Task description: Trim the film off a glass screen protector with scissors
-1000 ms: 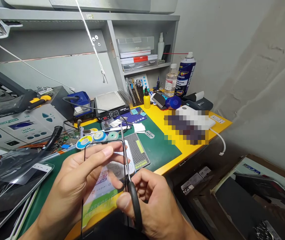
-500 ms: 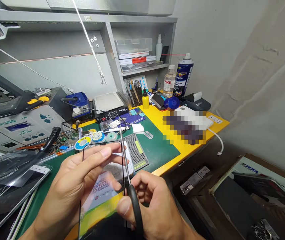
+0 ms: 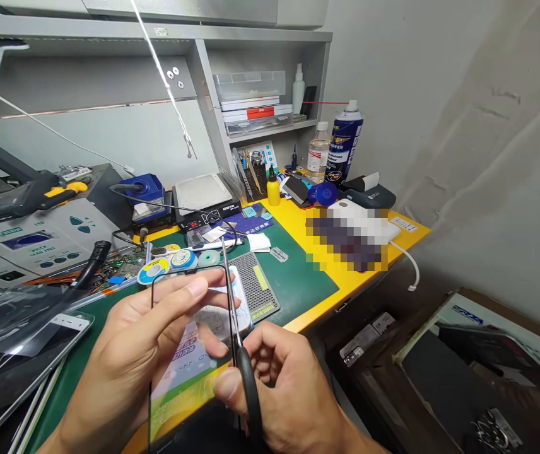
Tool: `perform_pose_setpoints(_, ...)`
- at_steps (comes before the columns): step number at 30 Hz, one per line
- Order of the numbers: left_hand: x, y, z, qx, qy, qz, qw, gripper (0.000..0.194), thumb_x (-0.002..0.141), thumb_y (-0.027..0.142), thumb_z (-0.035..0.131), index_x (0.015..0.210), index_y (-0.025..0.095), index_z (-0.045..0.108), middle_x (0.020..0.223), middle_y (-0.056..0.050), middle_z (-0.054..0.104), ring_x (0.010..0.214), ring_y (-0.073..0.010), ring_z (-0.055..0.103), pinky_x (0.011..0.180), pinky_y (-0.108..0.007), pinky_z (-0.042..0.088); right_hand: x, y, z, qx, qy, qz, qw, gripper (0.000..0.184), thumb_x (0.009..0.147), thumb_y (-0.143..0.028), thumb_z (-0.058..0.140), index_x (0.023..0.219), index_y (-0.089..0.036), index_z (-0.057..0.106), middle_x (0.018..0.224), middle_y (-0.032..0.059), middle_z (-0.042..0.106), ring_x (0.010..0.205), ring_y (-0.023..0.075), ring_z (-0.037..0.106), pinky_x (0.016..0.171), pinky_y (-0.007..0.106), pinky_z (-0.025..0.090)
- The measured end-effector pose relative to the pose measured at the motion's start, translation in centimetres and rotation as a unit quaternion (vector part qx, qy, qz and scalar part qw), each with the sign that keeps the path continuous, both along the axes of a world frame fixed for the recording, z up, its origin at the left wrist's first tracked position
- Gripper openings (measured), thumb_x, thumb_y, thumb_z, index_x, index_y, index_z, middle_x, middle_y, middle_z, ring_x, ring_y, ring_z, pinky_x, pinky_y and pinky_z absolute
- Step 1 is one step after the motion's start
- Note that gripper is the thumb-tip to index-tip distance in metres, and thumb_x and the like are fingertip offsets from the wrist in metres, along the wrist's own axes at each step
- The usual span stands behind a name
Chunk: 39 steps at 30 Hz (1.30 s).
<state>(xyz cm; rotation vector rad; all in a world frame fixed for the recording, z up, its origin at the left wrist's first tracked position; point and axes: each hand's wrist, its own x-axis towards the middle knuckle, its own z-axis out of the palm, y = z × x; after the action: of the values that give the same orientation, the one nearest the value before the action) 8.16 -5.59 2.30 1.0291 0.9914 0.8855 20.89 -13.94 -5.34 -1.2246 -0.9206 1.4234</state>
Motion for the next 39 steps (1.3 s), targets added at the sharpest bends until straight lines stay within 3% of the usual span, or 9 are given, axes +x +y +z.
perform_pose_setpoints(5, 0.1, -0.2, 0.0, 0.006, -0.002, 0.008, 1.0, 0.031, 0.079, 0.038, 0.077, 0.094, 0.01, 0.079, 0.082, -0.01, 0.078, 0.044, -0.0139, 0.066, 0.045, -0.019, 0.052, -0.1, -0.1, 0.1, -0.013, -0.007, -0.011, 1.0, 0.043, 0.078, -0.053, 0.078, 0.081, -0.018, 0.054, 0.064, -0.0022, 0.058, 0.05, 0.0073, 0.046, 0.05, 0.02, 0.04)
perform_pose_setpoints(10, -0.1, 0.1, -0.2, 0.01, -0.021, 0.002, 1.0, 0.029, 0.08, 0.037, 0.078, 0.092, 0.012, 0.08, 0.085, -0.011, 0.078, 0.044, -0.0142, 0.067, 0.047, -0.021, 0.055, 0.1, -0.2, 0.4, 0.0, 0.014, -0.001, 1.0, 0.059, 0.072, -0.07, 0.076, 0.081, -0.017, 0.053, 0.063, -0.0012, 0.058, 0.047, 0.0075, 0.048, 0.047, 0.021, 0.041)
perform_pose_setpoints(13, -0.5, 0.4, -0.5, 0.043, -0.049, 0.028, 0.997, 0.024, 0.079, 0.034, 0.079, 0.092, 0.014, 0.081, 0.09, -0.011, 0.079, 0.062, -0.0211, 0.074, 0.048, -0.024, 0.059, 0.3, -0.3, 0.3, -0.001, 0.021, 0.001, 1.0, 0.064, 0.069, -0.077, 0.073, 0.081, -0.017, 0.054, 0.063, -0.0011, 0.057, 0.047, 0.0086, 0.049, 0.046, 0.022, 0.041)
perform_pose_setpoints(17, -0.8, 0.7, -0.6, 0.122, -0.073, 0.094, 0.985, 0.017, 0.081, 0.03, 0.078, 0.092, 0.017, 0.081, 0.09, -0.008, 0.077, 0.081, -0.0252, 0.074, 0.048, -0.026, 0.061, 0.3, -0.5, 0.2, -0.004, -0.01, -0.013, 1.0, 0.05, 0.073, -0.06, 0.079, 0.078, -0.017, 0.055, 0.065, -0.0007, 0.058, 0.05, 0.008, 0.048, 0.049, 0.021, 0.038)
perform_pose_setpoints(20, -1.0, 0.8, -0.4, 0.148, -0.092, 0.114, 0.978, 0.012, 0.083, 0.027, 0.076, 0.09, 0.019, 0.081, 0.09, -0.006, 0.077, 0.078, -0.0225, 0.072, 0.047, -0.026, 0.061, 0.2, -0.5, 0.3, -0.011, -0.028, -0.013, 0.999, 0.041, 0.07, -0.046, 0.083, 0.074, -0.018, 0.053, 0.06, -0.0037, 0.053, 0.05, 0.007, 0.042, 0.049, 0.021, 0.033)
perform_pose_setpoints(23, -1.1, 0.9, -0.2, 0.162, -0.111, 0.12, 0.973, 0.013, 0.084, 0.026, 0.075, 0.092, 0.019, 0.081, 0.088, -0.006, 0.076, 0.075, -0.0204, 0.071, 0.048, -0.026, 0.061, 0.1, -0.5, 0.3, -0.008, -0.02, 0.004, 1.0, 0.042, 0.068, -0.044, 0.084, 0.073, -0.019, 0.05, 0.058, -0.006, 0.047, 0.051, 0.0065, 0.035, 0.05, 0.022, 0.029)
perform_pose_setpoints(31, -1.1, 0.8, 0.6, 0.172, -0.123, 0.149, 0.966, 0.013, 0.079, 0.026, 0.076, 0.085, 0.015, 0.08, 0.082, -0.005, 0.072, 0.066, -0.0178, 0.068, 0.044, -0.025, 0.059, 0.1, -0.9, -0.3, 0.003, -0.03, -0.012, 0.999, 0.055, 0.065, -0.065, 0.081, 0.072, -0.018, 0.054, 0.06, -0.0028, 0.049, 0.056, 0.01, 0.037, 0.054, 0.025, 0.031)
perform_pose_setpoints(39, -1.0, 0.5, 0.9, 0.165, -0.132, 0.154, 0.965, 0.013, 0.079, 0.027, 0.075, 0.082, 0.015, 0.078, 0.08, -0.004, 0.069, 0.064, -0.0152, 0.065, 0.044, -0.023, 0.057, 0.6, -0.7, 0.2, 0.013, -0.058, -0.003, 0.998, 0.046, 0.065, -0.054, 0.082, 0.071, -0.02, 0.051, 0.058, -0.003, 0.051, 0.055, 0.0105, 0.039, 0.054, 0.025, 0.033)
